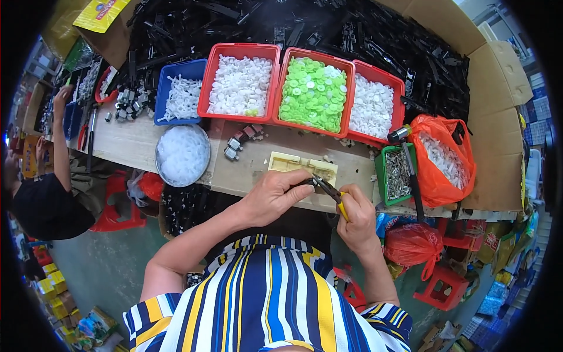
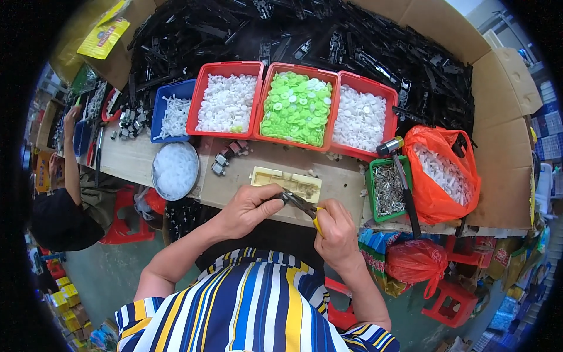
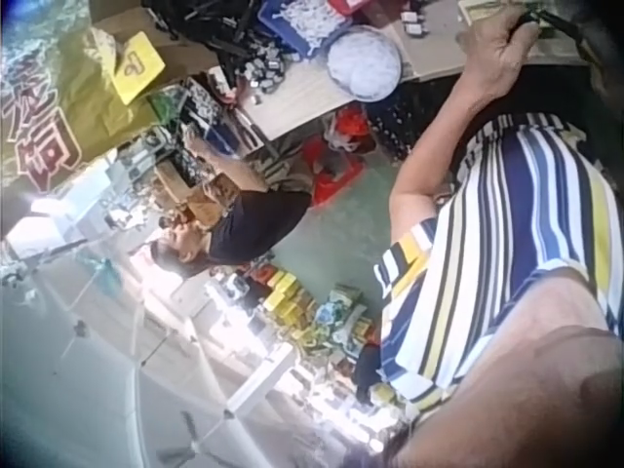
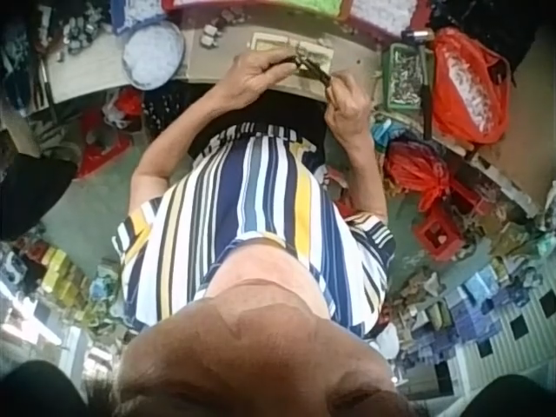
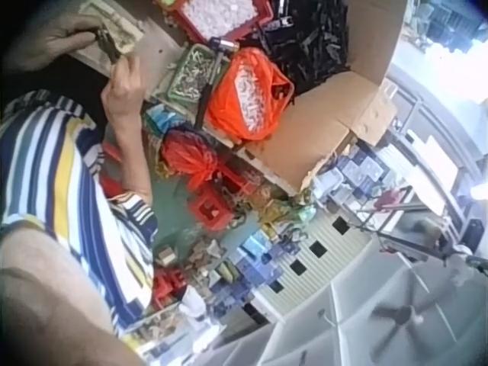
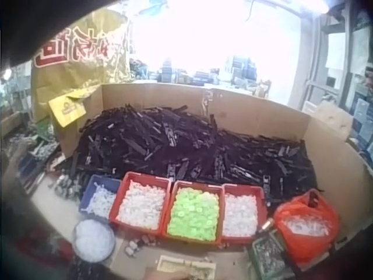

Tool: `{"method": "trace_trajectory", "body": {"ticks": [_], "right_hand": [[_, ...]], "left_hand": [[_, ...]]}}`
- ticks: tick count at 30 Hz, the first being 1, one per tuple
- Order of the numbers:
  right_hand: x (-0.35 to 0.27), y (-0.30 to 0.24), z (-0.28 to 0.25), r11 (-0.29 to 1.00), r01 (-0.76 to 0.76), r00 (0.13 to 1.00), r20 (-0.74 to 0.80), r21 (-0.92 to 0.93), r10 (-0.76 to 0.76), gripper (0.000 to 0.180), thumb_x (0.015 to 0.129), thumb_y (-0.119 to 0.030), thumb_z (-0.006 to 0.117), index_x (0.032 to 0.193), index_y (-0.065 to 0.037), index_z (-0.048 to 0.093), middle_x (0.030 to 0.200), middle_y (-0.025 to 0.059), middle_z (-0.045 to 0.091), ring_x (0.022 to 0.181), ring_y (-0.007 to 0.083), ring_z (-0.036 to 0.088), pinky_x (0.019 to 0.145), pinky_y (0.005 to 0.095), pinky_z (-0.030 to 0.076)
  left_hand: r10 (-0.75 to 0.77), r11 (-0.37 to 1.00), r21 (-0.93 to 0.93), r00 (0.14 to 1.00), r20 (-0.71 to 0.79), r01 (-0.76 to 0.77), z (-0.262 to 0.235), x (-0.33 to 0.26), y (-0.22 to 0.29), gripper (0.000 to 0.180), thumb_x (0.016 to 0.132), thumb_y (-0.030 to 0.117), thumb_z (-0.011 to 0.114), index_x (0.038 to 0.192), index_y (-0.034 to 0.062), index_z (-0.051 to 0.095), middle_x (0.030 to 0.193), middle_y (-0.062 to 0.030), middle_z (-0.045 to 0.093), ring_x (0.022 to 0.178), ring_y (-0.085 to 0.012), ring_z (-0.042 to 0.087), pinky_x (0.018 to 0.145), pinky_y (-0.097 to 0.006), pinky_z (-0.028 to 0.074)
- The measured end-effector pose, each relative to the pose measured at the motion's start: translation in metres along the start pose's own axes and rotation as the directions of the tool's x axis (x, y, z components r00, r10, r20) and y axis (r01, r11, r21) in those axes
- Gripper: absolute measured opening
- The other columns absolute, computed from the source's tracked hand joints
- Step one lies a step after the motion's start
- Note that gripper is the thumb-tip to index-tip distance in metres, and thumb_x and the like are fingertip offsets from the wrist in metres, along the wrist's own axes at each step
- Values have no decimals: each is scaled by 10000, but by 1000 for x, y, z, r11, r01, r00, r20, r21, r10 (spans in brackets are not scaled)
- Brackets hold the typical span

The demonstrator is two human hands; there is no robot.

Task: Manually assembling small plastic and metal components at a workbench in a factory setting.

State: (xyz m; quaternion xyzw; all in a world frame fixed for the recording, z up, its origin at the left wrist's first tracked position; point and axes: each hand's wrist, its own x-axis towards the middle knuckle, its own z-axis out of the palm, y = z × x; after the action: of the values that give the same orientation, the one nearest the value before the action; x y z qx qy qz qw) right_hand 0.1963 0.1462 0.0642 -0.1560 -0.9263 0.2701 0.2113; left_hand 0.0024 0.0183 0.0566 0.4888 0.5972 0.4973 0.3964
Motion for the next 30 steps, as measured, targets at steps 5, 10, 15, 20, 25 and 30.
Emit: {"method": "trace_trajectory", "body": {"ticks": [5,10,15,20,25,30], "right_hand": [[-3,-3,-8,998,15,999,45,69,-19,186,669,166,580,789,47,504,890,187,578,699,365,590,597,396,473],[0,-15,-14,989,31,993,112,146,-48,185,650,135,608,770,29,515,915,182,590,780,388,615,666,416,507],[7,-19,-13,994,10,992,125,113,-24,215,662,92,621,854,20,555,1041,180,601,943,377,617,812,446,480],[8,-22,-11,998,38,991,127,-45,-32,331,660,22,658,987,10,608,1215,190,569,1185,386,550,986,501,396],[9,-27,-8,980,75,987,154,-182,-47,317,667,18,659,982,14,622,1184,194,565,1163,380,558,953,474,416],[-5,-14,0,989,61,986,160,-137,-39,257,691,19,671,940,4,614,1118,162,578,1055,337,587,849,435,425]], "left_hand": [[-185,653,-639,904,386,407,-1,-5,-2,346,1044,348,537,936,26,600,675,-19,555,540,-107,486,507,-227,372],[83,253,-811,823,561,527,4,-13,-14,394,1039,387,523,977,2,576,646,-55,515,521,-129,474,486,-254,383],[-1,412,-835,917,398,364,-2,-15,-7,370,1050,360,522,1025,0,605,707,-38,539,580,-107,479,544,-246,396],[-70,837,-524,980,187,159,-16,-17,-9,337,1050,290,542,1121,-29,625,839,-48,587,714,-121,533,649,-264,440],[184,980,-64,982,-47,-187,-14,-13,2,327,1020,281,591,1120,-29,607,795,-152,566,719,-259,566,699,-364,470],[99,994,47,994,46,-101,-15,-18,3,345,1021,276,588,1182,-28,617,923,-149,650,813,-272,623,751,-350,489]]}}
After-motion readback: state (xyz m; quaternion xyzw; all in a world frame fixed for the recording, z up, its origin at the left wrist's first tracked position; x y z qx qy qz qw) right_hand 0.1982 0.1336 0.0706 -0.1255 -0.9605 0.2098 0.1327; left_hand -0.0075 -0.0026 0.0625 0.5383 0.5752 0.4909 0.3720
